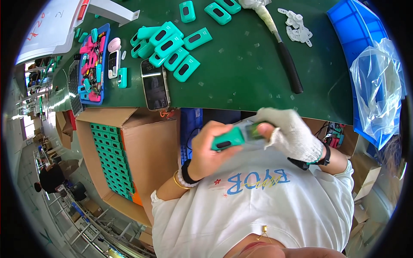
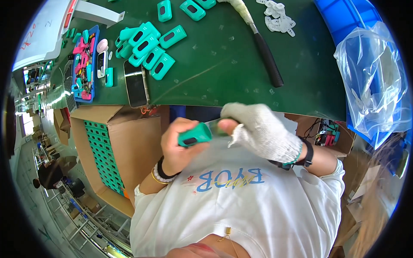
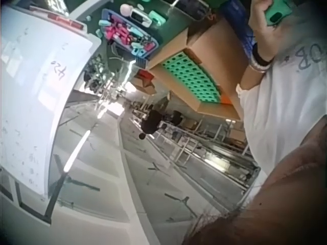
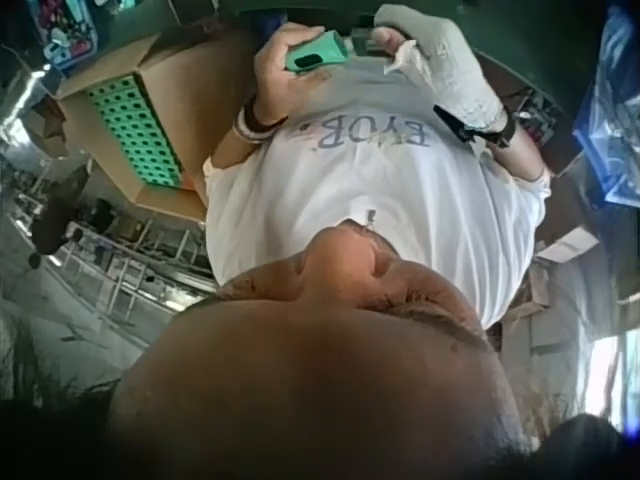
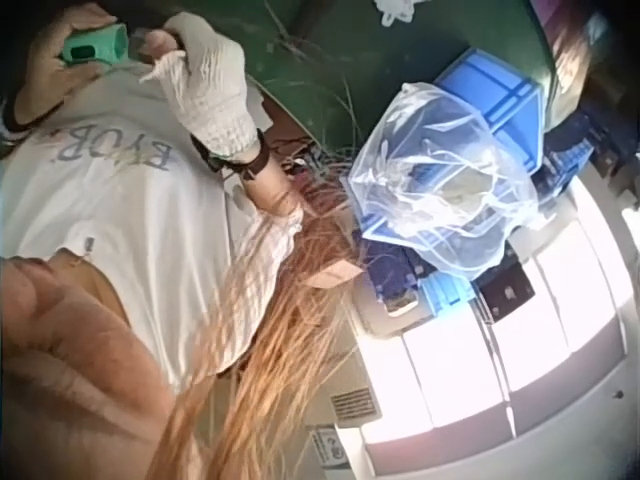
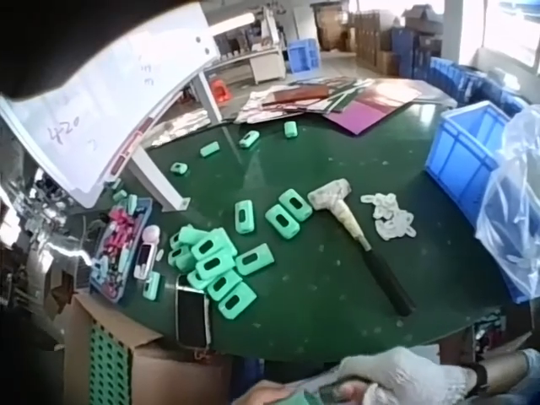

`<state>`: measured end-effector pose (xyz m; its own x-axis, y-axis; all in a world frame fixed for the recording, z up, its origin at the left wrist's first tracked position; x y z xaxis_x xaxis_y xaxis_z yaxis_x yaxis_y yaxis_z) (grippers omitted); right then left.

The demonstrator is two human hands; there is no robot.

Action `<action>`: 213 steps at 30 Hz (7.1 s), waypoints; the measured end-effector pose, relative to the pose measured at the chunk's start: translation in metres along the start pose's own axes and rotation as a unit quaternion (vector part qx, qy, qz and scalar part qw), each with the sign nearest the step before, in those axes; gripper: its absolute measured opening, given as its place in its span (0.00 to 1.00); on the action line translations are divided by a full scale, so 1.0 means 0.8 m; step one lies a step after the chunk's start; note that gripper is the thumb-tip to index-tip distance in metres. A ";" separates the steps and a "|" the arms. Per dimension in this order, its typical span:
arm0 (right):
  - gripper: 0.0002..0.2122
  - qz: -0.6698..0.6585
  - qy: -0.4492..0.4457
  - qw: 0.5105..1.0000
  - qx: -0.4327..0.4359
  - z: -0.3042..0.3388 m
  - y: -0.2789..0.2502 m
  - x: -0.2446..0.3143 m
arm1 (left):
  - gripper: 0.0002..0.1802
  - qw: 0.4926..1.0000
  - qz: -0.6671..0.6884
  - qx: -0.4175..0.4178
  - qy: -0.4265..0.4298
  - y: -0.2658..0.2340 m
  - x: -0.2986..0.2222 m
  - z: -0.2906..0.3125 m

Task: The person picks up a green plastic housing and an electronic component, inserts the component into the housing, and presses them together. They then place the assembled unit into a cardboard box and repeat the process.

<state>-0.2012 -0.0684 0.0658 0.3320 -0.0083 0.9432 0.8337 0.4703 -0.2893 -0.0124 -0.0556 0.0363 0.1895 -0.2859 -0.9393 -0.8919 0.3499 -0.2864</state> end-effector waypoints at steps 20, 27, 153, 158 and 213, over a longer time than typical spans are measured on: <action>0.24 0.184 -0.099 0.978 0.022 0.008 0.042 0.023 | 0.26 0.991 0.104 0.024 -0.082 0.031 0.009 0.002; 0.23 0.117 -0.047 0.992 0.007 0.004 0.033 0.007 | 0.26 0.981 0.142 -0.002 -0.135 0.032 0.018 -0.004; 0.28 0.262 -0.058 0.963 -0.026 0.025 -0.016 0.053 | 0.25 0.965 0.204 0.146 0.074 0.074 -0.005 -0.075; 0.30 0.186 -0.024 0.982 0.001 0.026 -0.013 0.043 | 0.26 0.961 0.206 0.181 0.039 0.080 0.010 -0.072; 0.21 -0.110 0.100 0.989 -0.015 0.017 0.015 -0.054 | 0.30 0.994 -0.078 0.072 -0.020 0.071 -0.022 -0.031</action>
<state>-0.2114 -0.0504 0.0242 0.2192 -0.2844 0.9333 0.9072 0.4115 -0.0876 -0.0766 -0.0530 0.0409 0.3394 -0.3113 -0.8877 -0.7835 0.4286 -0.4499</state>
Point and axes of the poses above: each hand's wrist, its own z-axis away from the middle knuckle, its own y-axis out of the palm, x = y × z, the point moved 8 cm from there along -z, towards the middle knuckle, and after that the axes turned 2 degrees about y, right-handed, at the moved point
